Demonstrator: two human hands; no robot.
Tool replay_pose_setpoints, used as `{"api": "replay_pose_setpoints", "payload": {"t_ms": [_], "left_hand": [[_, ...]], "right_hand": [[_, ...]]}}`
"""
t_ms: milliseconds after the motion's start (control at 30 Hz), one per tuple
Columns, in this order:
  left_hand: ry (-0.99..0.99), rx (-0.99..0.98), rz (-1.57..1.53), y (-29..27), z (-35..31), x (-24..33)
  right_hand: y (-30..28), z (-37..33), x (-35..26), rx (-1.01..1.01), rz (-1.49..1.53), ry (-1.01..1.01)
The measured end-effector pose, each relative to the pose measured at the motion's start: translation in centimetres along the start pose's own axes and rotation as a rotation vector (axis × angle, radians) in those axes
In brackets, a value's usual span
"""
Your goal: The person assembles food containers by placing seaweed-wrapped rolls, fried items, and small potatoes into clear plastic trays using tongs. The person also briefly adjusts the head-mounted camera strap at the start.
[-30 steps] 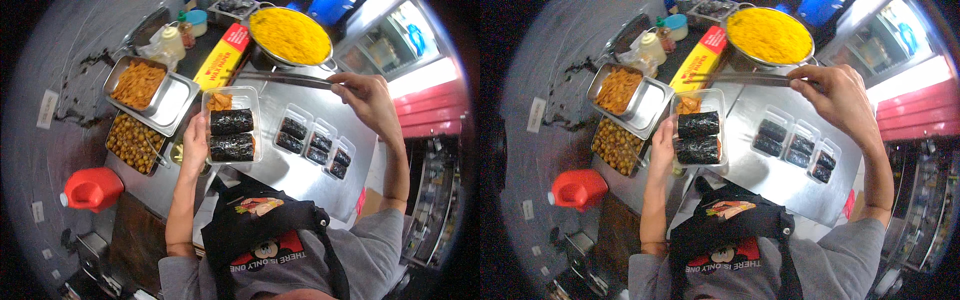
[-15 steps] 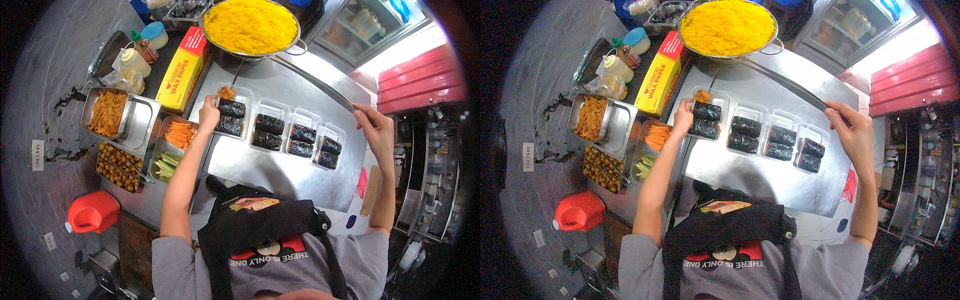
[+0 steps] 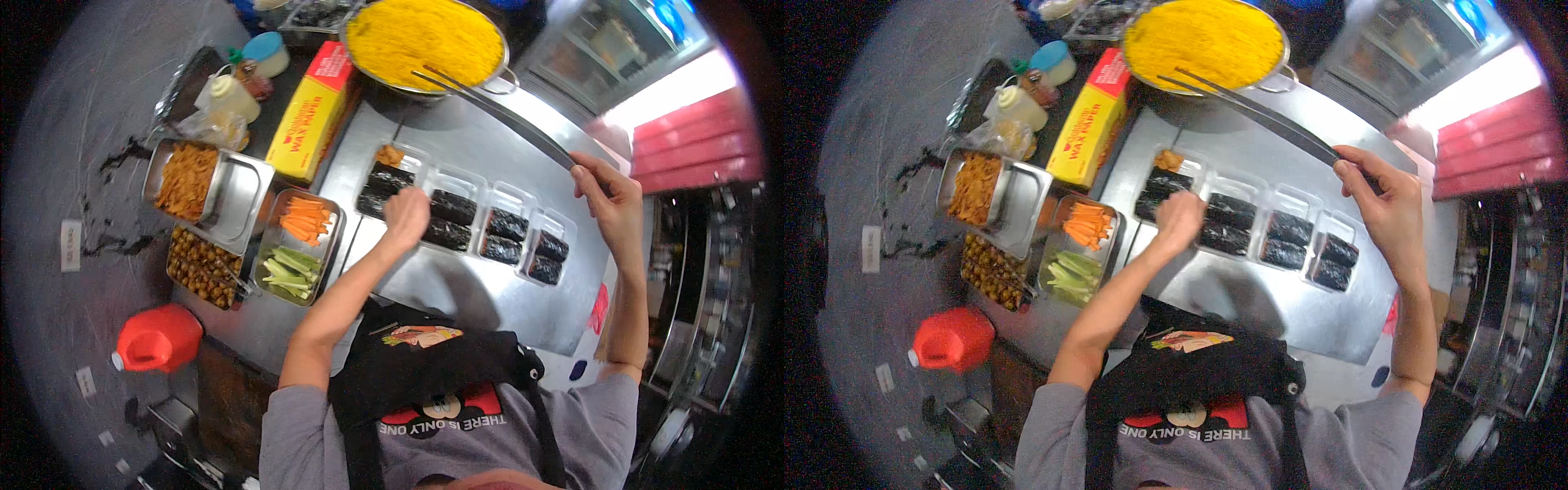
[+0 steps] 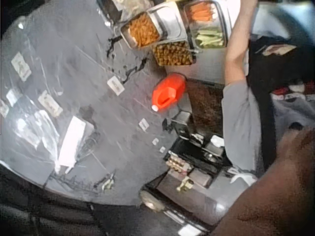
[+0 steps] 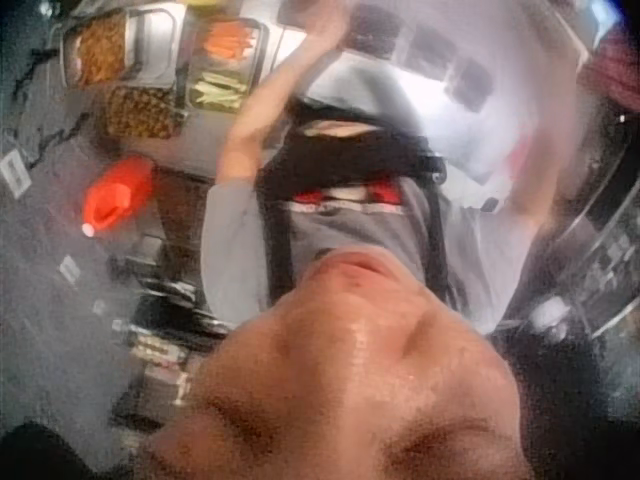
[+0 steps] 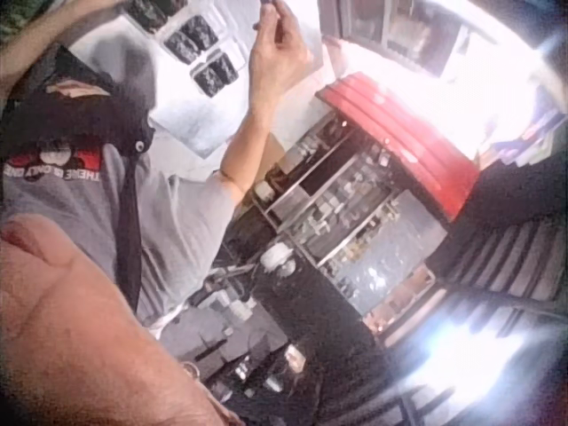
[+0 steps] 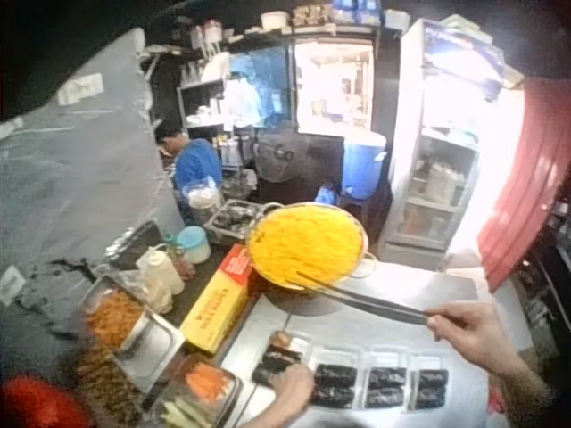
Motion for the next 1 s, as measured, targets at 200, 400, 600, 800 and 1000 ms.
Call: {"api": "replay_pose_setpoints", "payload": {"t_ms": [200,400,600,800,1000], "left_hand": [[0.043,0.149,-0.083,1.9,0.1,0.3],[-0.034,0.183,-0.333,4.8,-1.3,1.3],[0.067,0.402,-0.571,6.9,-2.1,0.8],[0.058,0.4,-0.582,9.2,-2.9,-0.3],[0.088,0.504,-0.73,4.7,-4.8,0.0]], "right_hand": [[4.7,1.4,-6.6,0.003,-0.066,-0.363],[12.5,1.6,-16.1,-0.047,-0.259,-0.746],[21.7,3.4,-21.8,-0.117,-0.405,-0.927],[28.4,3.6,-26.0,-0.154,-0.466,-0.946],[32.5,5.0,-28.6,-0.167,-0.498,-0.958]]}}
Point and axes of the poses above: each hand's wrist, its own z-axis towards the middle knuckle, its own y-axis out of the palm, x = y × z, the point moved 6 cm from there along z, towards the middle knuckle, and after that the axes turned 10 degrees about y, right-handed, at the moved point
